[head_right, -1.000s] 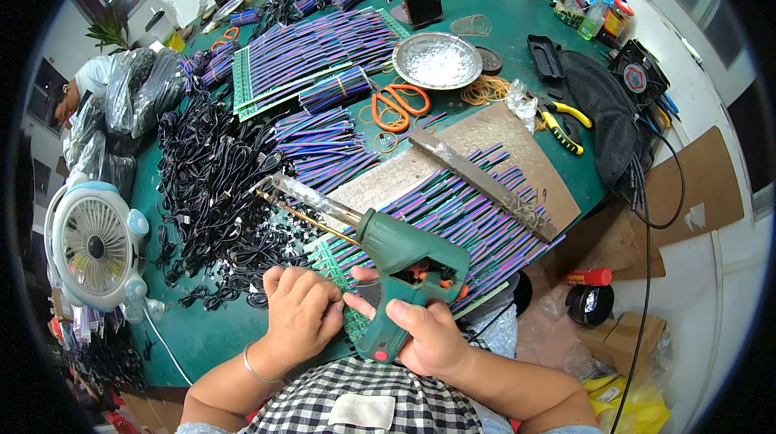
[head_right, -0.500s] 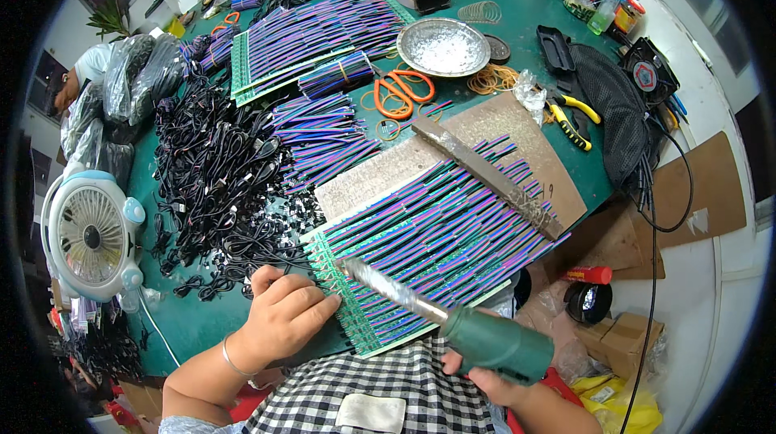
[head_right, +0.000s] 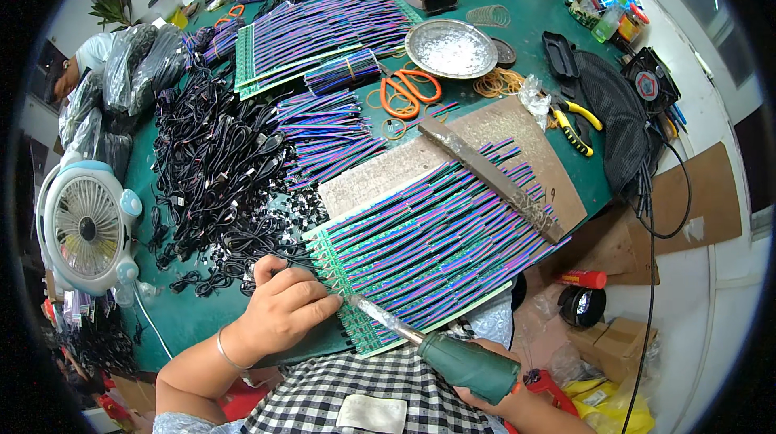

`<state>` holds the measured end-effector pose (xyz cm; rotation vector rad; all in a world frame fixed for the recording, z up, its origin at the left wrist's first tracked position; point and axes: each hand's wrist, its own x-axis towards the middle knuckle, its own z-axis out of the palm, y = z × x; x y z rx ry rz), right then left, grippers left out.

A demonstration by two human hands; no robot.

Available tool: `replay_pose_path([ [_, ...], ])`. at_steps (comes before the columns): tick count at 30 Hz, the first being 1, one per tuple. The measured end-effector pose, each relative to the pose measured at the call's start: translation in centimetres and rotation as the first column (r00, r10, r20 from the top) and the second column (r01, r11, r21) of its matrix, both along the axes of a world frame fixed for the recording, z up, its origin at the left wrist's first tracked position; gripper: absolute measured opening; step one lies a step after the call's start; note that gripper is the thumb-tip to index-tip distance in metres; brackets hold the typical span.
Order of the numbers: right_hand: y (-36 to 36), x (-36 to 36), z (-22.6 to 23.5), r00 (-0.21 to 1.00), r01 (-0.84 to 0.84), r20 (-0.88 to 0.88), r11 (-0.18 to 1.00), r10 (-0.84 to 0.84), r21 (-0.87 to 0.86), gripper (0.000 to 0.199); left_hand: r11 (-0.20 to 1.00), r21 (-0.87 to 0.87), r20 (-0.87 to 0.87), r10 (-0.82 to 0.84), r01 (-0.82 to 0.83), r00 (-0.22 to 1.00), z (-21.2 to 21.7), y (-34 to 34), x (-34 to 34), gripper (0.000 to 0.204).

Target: The person solders wires onto circuit board strips using a soldering tool, sets aside a finished circuit board panel, positions a new circuit board panel on the work surface, and solders wires onto it.

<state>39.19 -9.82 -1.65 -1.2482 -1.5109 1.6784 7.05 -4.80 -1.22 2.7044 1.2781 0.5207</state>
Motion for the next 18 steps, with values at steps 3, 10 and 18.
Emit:
replay_pose_path([
  [3,0.2,0.3,-0.5,0.993,-0.111,0.053,0.988,0.106,0.11,0.036,1.0,-0.003,0.004,-0.001,0.001,1.0,0.1,0.1,0.0,0.019],
  [10,1.1,-0.5,0.3,0.978,-0.172,0.167,0.929,0.123,0.327,0.038,1.0,-0.002,0.009,0.001,-0.001,1.0,0.1,0.2,0.2,0.018],
  [18,-0.7,0.5,-2.3,1.0,0.008,-0.02,0.999,-0.009,-0.038,0.033,0.999,0.012,0.022,0.032,-0.032,0.999,0.2,-0.2,-0.4,0.017],
])
